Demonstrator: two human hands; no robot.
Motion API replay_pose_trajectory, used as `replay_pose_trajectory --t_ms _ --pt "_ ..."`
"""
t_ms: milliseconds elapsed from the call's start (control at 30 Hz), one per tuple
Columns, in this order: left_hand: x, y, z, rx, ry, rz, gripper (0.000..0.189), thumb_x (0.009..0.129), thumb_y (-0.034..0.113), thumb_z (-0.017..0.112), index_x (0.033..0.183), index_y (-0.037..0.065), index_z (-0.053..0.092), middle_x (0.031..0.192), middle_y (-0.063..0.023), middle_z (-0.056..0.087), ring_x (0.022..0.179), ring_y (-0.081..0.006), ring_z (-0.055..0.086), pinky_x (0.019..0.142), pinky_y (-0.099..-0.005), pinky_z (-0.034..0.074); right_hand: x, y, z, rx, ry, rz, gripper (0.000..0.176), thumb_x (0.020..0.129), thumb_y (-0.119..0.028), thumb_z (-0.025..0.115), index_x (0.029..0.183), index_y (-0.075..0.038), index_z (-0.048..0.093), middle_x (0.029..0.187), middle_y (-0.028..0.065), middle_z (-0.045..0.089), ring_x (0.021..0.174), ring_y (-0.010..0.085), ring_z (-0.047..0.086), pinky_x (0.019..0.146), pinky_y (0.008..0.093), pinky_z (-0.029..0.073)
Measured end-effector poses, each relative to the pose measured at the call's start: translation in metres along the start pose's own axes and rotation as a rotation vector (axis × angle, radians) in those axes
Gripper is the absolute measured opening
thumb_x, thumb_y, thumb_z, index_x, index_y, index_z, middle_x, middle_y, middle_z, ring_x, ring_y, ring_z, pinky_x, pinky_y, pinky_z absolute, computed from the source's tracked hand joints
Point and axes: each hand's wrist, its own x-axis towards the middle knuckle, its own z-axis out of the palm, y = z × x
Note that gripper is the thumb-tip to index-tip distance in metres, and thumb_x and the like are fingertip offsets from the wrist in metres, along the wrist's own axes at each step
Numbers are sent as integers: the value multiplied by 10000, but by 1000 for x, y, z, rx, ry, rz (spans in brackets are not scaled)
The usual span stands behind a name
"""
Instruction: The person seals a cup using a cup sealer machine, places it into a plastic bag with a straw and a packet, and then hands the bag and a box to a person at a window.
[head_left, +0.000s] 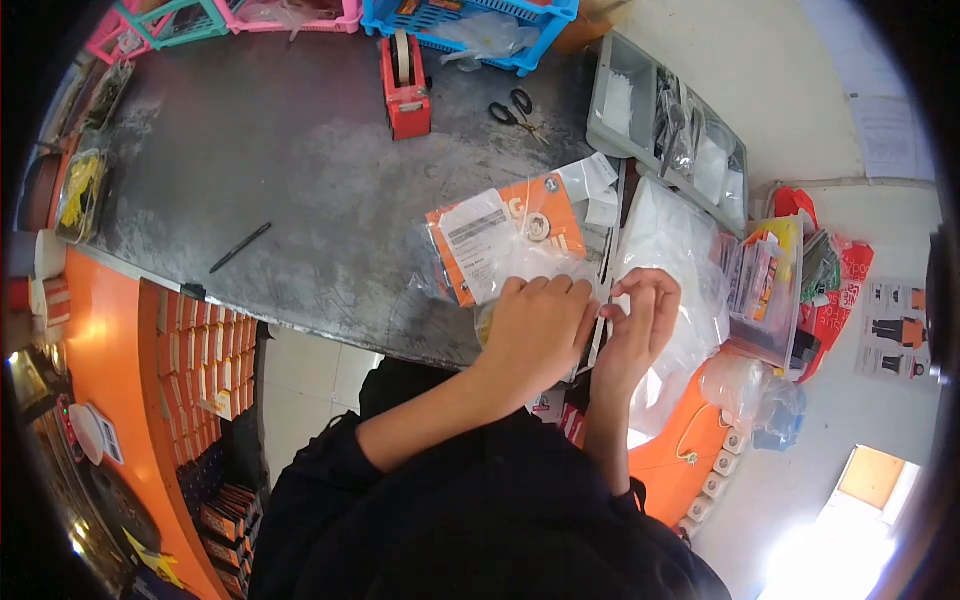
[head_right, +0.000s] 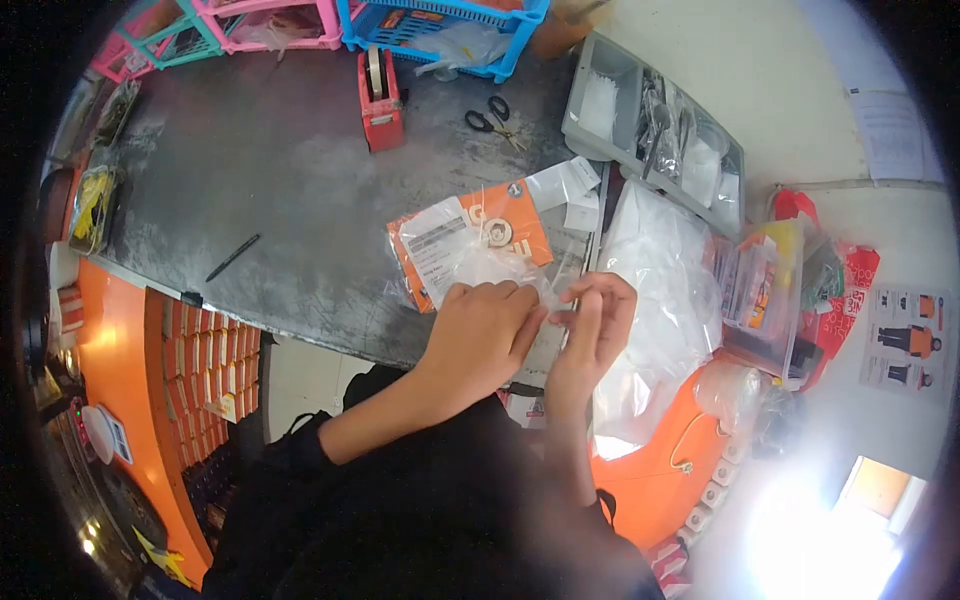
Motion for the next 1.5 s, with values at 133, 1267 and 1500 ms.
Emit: replay_pose_trajectory --t_ms 133,1267,1500 --pt "-5 -7 1 -357 59 87 117 769 84 539 862 14 539 740 -122 562 701 -312 551 652 -388 402 -21 51 -41 -224 -265 473 445 937 -380 315 1099 2 477 1013 57 511 949 164 486 851 277 372" --pt "-120 290 260 -219 -761 1242 305 751 51 476 1044 22 556 980 -145 601 937 -324 556 859 -424 388 -284 -62 -422 -477 323 9 406 860 -342 533 1056 3 443 870 158 557 745 217 564 632 307 436" --pt "-122 319 371 -262 -1070 1525 347 696 15 487 1031 56 565 995 -105 606 948 -283 555 832 -434 408 -284 -32 -470 -340 550 566 441 802 -392 592 1022 -21 495 788 138 582 711 212 577 637 313 460"
